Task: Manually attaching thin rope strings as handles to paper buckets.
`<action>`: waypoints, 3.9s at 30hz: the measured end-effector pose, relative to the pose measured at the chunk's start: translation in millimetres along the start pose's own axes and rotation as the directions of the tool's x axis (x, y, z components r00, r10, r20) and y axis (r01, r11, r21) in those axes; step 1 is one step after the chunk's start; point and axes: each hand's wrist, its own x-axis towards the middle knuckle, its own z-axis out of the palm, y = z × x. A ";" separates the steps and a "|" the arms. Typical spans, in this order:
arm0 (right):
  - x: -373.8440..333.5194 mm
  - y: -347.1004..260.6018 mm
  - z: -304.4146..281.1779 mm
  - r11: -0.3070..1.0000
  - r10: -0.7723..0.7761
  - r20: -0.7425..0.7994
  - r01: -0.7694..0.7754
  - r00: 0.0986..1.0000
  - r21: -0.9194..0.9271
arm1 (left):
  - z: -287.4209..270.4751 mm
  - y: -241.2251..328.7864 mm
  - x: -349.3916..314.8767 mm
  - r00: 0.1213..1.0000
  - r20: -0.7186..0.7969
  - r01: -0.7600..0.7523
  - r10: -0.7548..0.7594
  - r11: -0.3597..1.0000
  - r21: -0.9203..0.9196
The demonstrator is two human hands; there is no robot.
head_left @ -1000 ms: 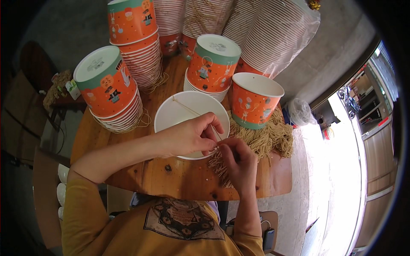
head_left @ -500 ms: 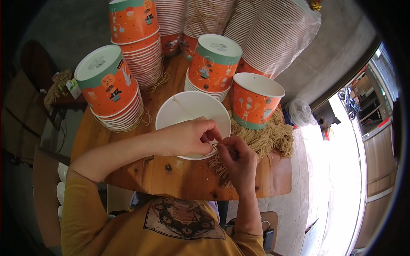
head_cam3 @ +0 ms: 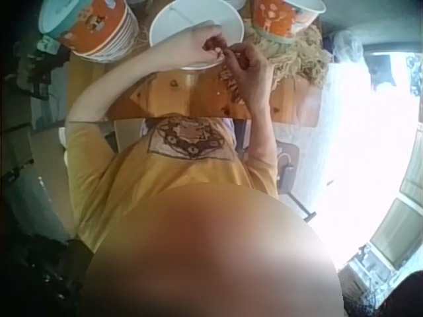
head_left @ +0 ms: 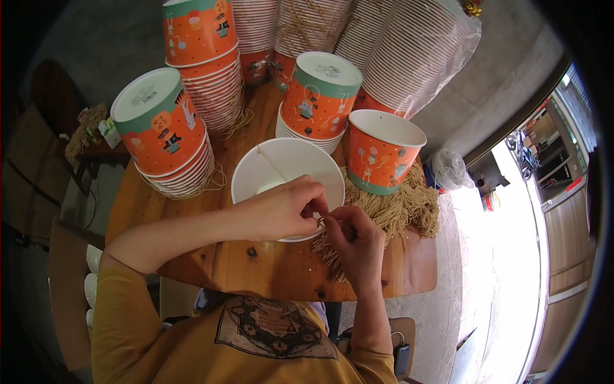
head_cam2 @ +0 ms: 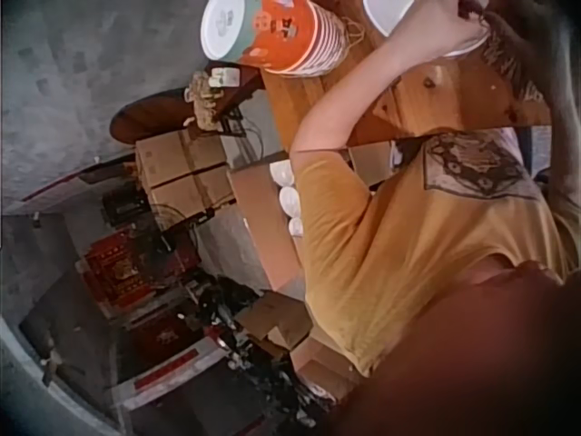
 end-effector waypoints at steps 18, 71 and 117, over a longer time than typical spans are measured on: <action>-2.3 -4.8 -2.7 0.981 -0.148 -0.045 0.140 0.988 -0.136 | 4.6 9.2 -3.9 0.994 -0.101 -0.035 0.050 0.989 0.143; -1.4 -12.5 -12.2 0.983 -0.121 0.070 0.129 0.990 -0.127 | 1.1 4.5 1.4 0.968 0.108 0.252 -0.228 0.896 -0.366; -16.8 14.8 9.6 0.971 -0.234 -0.172 0.223 0.957 -0.085 | 15.0 6.9 -0.6 0.998 -0.047 0.015 -0.032 0.941 -0.338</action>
